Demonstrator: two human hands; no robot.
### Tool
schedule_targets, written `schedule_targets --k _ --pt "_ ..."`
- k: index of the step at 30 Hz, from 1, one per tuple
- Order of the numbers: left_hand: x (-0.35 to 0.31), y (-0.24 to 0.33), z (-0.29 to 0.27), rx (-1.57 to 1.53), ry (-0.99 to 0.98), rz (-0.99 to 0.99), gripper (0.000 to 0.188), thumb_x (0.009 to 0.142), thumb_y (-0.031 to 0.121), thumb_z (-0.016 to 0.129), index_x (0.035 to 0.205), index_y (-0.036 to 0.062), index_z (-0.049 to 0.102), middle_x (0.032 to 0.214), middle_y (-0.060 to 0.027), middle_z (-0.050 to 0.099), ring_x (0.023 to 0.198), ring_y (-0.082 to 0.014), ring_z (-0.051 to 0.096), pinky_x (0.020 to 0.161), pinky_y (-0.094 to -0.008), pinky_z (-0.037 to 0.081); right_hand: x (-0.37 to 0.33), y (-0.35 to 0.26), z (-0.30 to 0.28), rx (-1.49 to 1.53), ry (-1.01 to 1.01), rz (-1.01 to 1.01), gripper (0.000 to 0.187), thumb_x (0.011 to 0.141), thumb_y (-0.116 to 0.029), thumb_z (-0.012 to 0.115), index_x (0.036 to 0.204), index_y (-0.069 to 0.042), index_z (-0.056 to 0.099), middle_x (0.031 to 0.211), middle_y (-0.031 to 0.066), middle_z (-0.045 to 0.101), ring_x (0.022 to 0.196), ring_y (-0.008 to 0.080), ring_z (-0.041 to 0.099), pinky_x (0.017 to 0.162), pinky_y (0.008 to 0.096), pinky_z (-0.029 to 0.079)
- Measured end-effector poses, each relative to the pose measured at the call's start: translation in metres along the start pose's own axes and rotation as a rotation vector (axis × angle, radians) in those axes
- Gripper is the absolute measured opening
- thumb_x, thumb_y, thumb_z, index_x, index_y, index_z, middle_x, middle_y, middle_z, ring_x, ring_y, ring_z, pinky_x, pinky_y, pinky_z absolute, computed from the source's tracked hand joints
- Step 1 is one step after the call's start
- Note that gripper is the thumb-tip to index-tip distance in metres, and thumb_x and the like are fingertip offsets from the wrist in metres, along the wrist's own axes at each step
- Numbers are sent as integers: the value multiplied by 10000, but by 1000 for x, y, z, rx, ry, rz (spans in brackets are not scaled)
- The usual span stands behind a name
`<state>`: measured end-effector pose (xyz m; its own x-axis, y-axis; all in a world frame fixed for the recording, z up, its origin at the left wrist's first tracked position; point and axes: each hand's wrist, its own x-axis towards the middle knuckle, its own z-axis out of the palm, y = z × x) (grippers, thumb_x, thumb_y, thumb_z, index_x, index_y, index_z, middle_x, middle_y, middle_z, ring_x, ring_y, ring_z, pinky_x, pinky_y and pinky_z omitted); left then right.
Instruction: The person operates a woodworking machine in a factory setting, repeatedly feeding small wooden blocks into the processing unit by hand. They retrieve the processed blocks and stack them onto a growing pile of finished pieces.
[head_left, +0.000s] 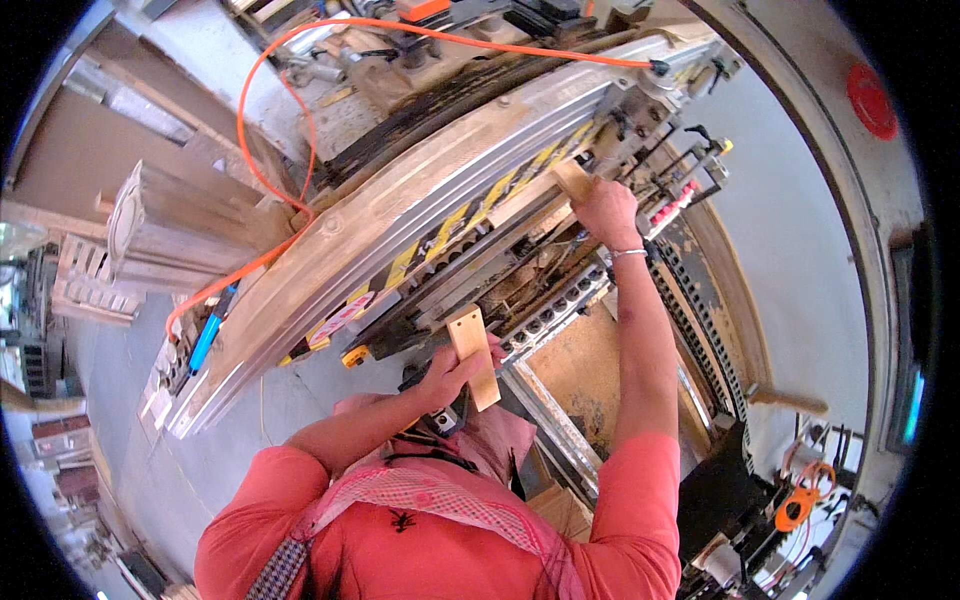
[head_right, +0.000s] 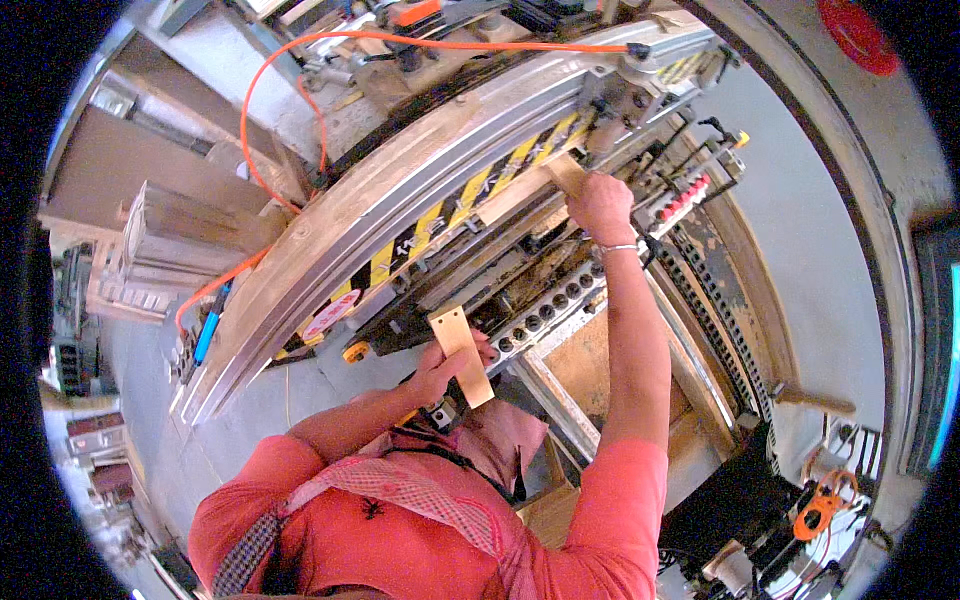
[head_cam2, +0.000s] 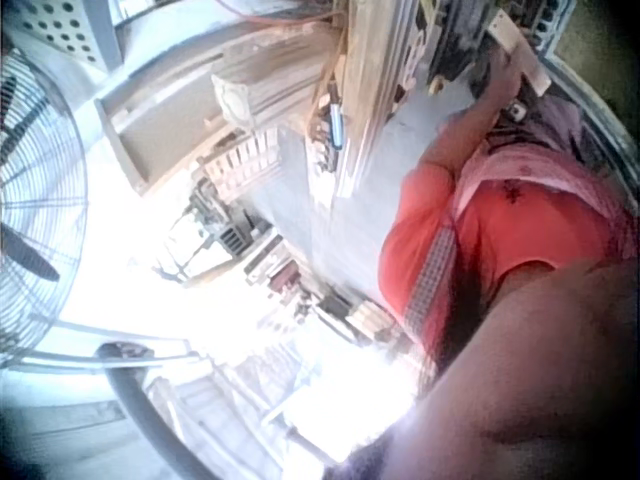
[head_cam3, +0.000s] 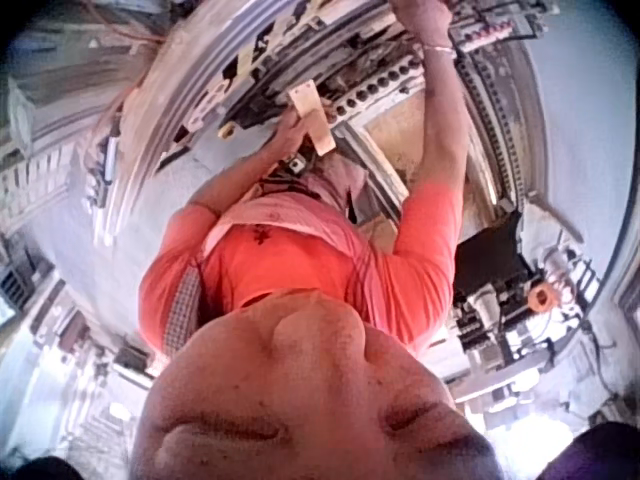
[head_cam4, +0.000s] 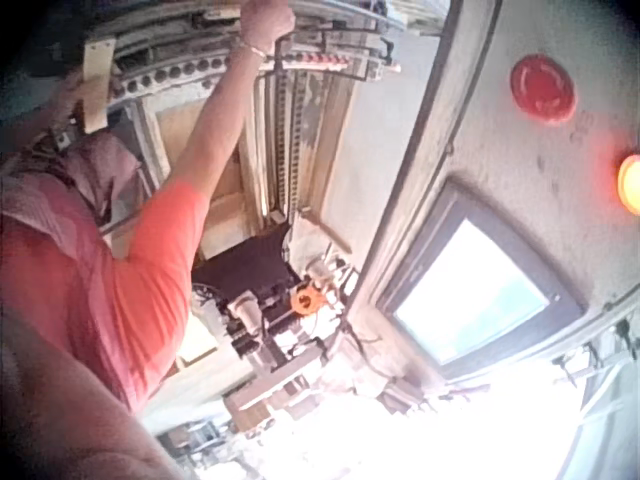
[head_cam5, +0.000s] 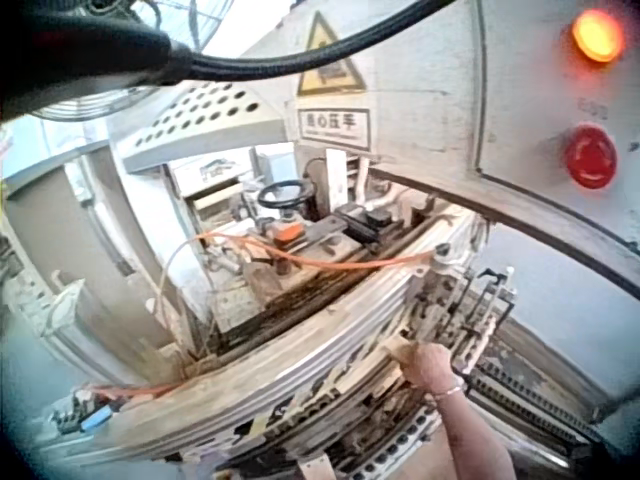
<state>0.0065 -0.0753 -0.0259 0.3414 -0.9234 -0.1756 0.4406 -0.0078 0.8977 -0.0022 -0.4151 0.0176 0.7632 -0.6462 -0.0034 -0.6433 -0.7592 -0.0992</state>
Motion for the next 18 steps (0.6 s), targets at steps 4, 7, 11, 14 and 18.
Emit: schedule_targets --k 4,7,11,14,18 --pt "-1 -1 0 23 14 -11 273 915 155 429 1142 4 445 1010 -122 582 928 -191 572 842 -339 459 1 -3 0 12 -9 1 363 685 -342 630 828 -9 623 802 196 632 790 338 618 713 418 498" --pt "-1 -1 1 27 20 -24 284 911 164 437 1146 4 442 1011 -123 582 928 -194 573 844 -341 459 0 -3 -2 -2 -26 0 366 685 -343 628 828 -7 621 793 195 633 781 341 621 720 411 499" --pt "-1 -1 2 22 20 -23 300 905 171 448 1154 5 440 1017 -130 580 929 -198 574 845 -342 459 0 1 2 2 15 -13 369 683 -351 627 812 -5 625 784 186 636 764 335 625 707 407 504" --pt "-2 -3 1 25 22 -8 301 903 167 447 1155 3 438 1025 -137 577 932 -200 573 846 -344 458 -1 0 1 -1 25 -27 365 679 -359 625 775 -6 633 770 184 635 749 329 627 682 405 509" --pt "-2 -4 0 4 8 20 304 901 165 446 1156 -1 436 1030 -136 575 933 -197 570 844 -347 458 2 0 8 -14 63 -48 337 688 -349 609 720 -16 645 729 182 632 717 322 632 651 404 514"
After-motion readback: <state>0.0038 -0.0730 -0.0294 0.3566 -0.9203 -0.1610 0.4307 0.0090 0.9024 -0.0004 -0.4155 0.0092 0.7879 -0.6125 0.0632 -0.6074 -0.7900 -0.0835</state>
